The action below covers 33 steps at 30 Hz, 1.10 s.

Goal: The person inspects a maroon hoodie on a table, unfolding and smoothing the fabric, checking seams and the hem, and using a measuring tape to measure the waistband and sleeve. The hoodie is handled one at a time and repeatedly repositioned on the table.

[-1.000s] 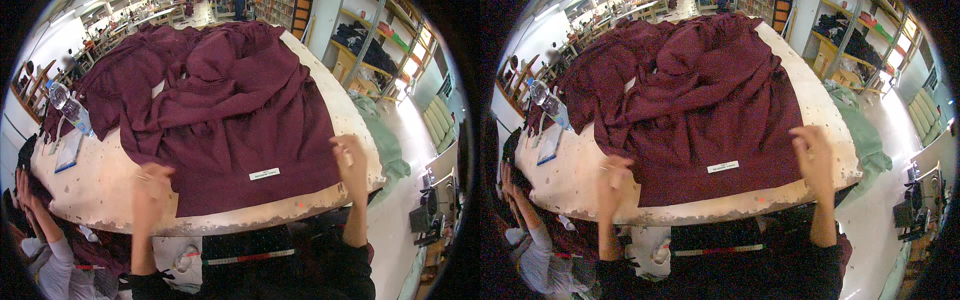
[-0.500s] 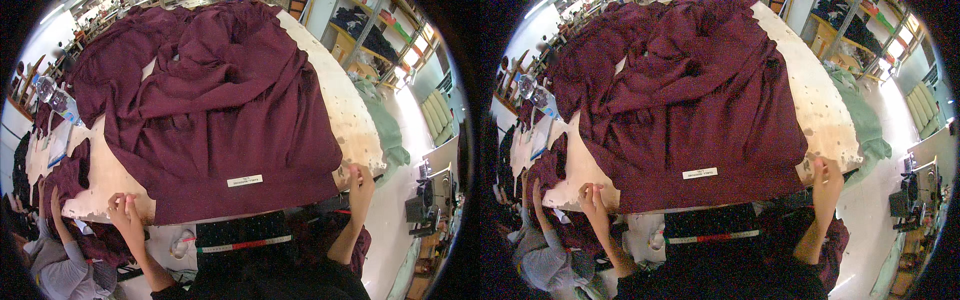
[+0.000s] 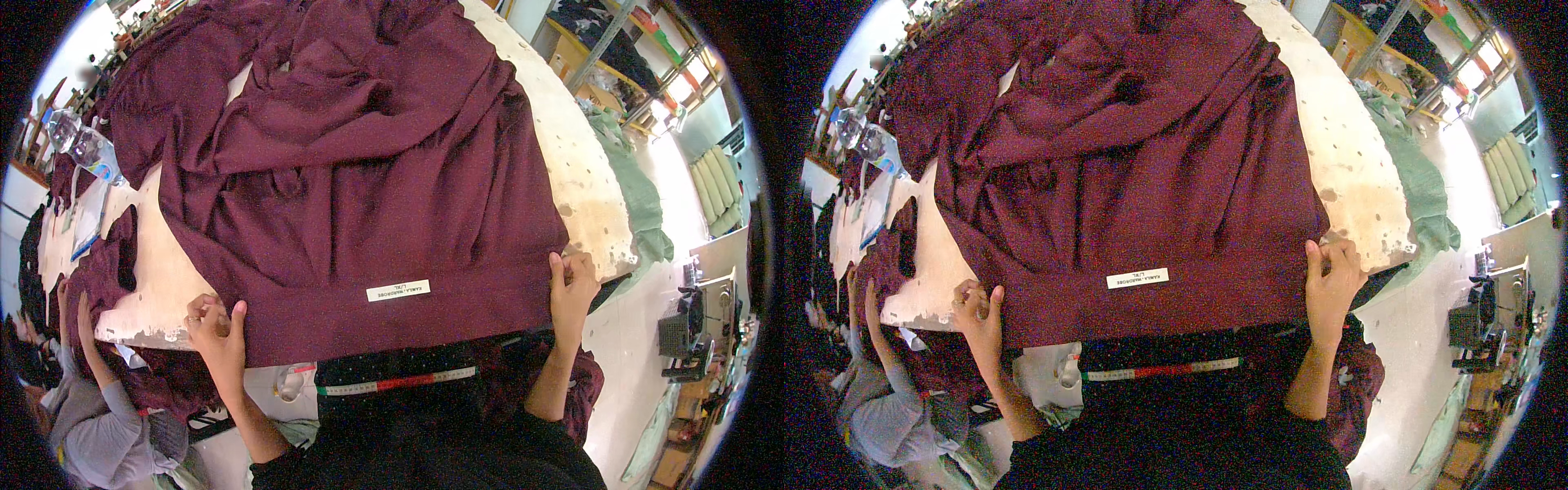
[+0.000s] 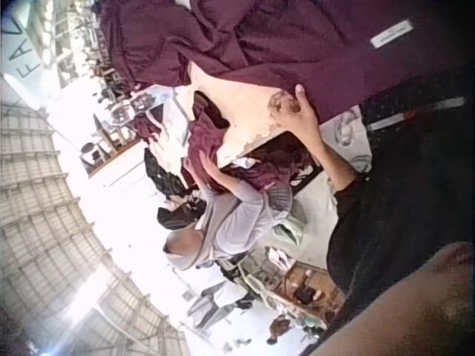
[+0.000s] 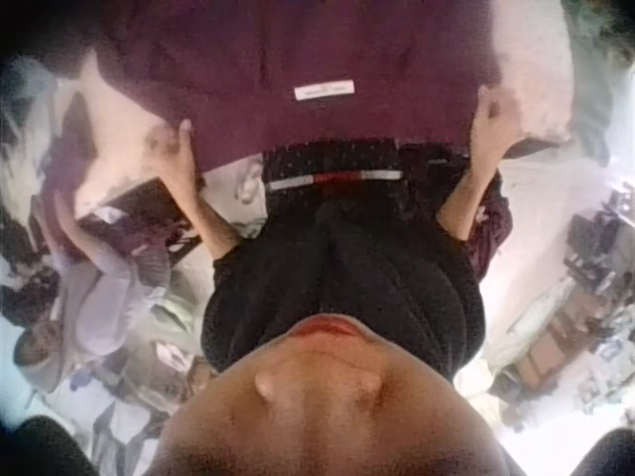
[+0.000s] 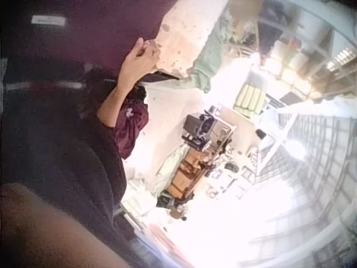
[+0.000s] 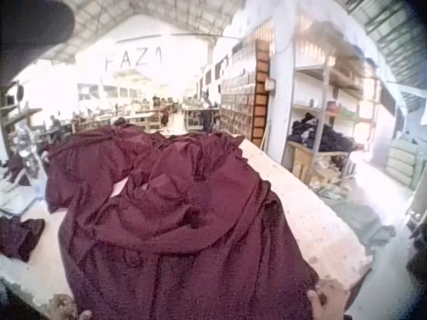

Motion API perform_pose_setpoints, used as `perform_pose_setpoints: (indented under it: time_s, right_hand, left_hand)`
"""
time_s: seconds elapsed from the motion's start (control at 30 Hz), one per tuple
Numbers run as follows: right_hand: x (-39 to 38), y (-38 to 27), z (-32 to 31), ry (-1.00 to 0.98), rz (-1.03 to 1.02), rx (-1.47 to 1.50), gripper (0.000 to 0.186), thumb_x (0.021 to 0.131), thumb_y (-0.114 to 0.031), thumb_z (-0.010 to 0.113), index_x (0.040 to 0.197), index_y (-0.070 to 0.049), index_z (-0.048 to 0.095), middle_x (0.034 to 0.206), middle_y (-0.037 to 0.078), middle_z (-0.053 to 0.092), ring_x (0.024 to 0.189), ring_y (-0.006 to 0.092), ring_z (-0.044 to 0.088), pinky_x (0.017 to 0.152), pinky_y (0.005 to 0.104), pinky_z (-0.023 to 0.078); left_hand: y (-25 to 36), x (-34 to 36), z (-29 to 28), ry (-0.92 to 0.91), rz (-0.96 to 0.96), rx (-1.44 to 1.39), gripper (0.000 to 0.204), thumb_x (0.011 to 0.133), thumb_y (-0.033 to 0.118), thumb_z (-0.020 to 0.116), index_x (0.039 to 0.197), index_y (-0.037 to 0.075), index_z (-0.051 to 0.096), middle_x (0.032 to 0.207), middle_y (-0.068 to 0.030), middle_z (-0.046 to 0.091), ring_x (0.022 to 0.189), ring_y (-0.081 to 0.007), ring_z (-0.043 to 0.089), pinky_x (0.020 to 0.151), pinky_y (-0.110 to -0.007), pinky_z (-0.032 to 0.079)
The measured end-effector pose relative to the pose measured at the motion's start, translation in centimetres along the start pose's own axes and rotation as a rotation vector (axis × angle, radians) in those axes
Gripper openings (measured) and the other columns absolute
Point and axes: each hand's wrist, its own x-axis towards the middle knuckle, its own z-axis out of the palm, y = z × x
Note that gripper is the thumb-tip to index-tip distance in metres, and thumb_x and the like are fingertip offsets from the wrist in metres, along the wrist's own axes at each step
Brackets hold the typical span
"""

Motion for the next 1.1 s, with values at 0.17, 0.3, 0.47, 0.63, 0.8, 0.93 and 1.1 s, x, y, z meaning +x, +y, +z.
perform_pose_setpoints:
  time_s: [0.17,0.3,0.47,0.63,0.8,0.93,1.1]
  right_hand:
    - [-0.2,-3.9,-2.3,0.282,-0.087,0.065,0.021,0.081,-0.019,0.061,0.094,-0.005,0.054,0.096,0.011,0.051,0.093,0.0293,0.050,0.084,0.0391,0.036]
    - [-1.9,-9.2,-0.6,-0.083,-0.447,0.255,0.031,0.082,-0.018,0.060,0.109,-0.006,0.053,0.121,0.014,0.049,0.115,0.0323,0.043,0.099,0.0426,0.029]
    - [-3.2,-8.8,2.3,-0.384,-0.648,-0.235,0.061,0.087,-0.045,0.044,0.137,-0.012,0.032,0.145,0.013,0.024,0.132,0.0307,0.025,0.105,0.0551,0.012]
    - [-2.0,-3.6,-0.4,-0.370,-0.400,-0.371,0.071,0.087,-0.049,0.042,0.141,-0.007,0.021,0.148,0.011,0.017,0.136,0.0277,0.016,0.106,0.0551,0.003]
    - [-2.2,-2.4,-1.3,-0.378,-0.324,-0.319,0.070,0.088,-0.048,0.042,0.141,-0.008,0.020,0.148,0.010,0.016,0.137,0.0260,0.014,0.107,0.0544,-0.002]
    - [-2.2,-2.8,-3.0,-0.312,-0.440,-0.140,0.068,0.087,-0.049,0.041,0.140,-0.010,0.024,0.148,0.008,0.019,0.137,0.0258,0.015,0.106,0.0547,-0.003]
    - [-2.5,-1.5,-2.3,-0.482,-0.508,-0.296,0.068,0.085,-0.053,0.042,0.139,-0.014,0.029,0.145,0.003,0.026,0.135,0.0240,0.021,0.107,0.0550,-0.003]
  left_hand:
    - [1.7,0.1,-2.1,0.128,0.014,-0.145,0.023,0.087,0.012,0.053,0.103,-0.001,0.064,0.117,-0.0201,0.056,0.121,-0.0271,0.045,0.098,-0.040,0.034]
    - [7.6,-0.4,1.5,-0.340,0.472,0.117,0.062,0.088,0.031,0.049,0.137,-0.001,0.028,0.146,-0.0176,0.017,0.137,-0.0298,0.012,0.109,-0.045,0.006]
    - [7.2,-0.7,4.4,-0.467,0.441,0.227,0.063,0.090,0.036,0.043,0.138,-0.001,0.024,0.146,-0.0169,0.020,0.135,-0.0306,0.017,0.109,-0.046,0.011]
    - [3.5,-0.1,1.7,-0.443,0.337,0.226,0.053,0.093,0.023,0.038,0.138,0.001,0.024,0.145,-0.0152,0.021,0.134,-0.0302,0.020,0.108,-0.042,0.018]
    - [3.2,-0.6,0.9,-0.438,0.315,0.174,0.052,0.092,0.022,0.040,0.138,0.001,0.026,0.145,-0.0153,0.023,0.134,-0.0303,0.021,0.108,-0.042,0.018]
    - [3.0,-0.7,-1.6,-0.351,0.349,0.074,0.052,0.090,0.021,0.044,0.136,0.002,0.031,0.142,-0.0156,0.029,0.133,-0.0310,0.024,0.108,-0.043,0.018]
    - [1.7,-1.6,-1.2,-0.513,0.441,0.249,0.059,0.091,0.042,0.032,0.137,0.004,0.031,0.142,-0.0122,0.031,0.133,-0.0277,0.026,0.109,-0.043,0.011]
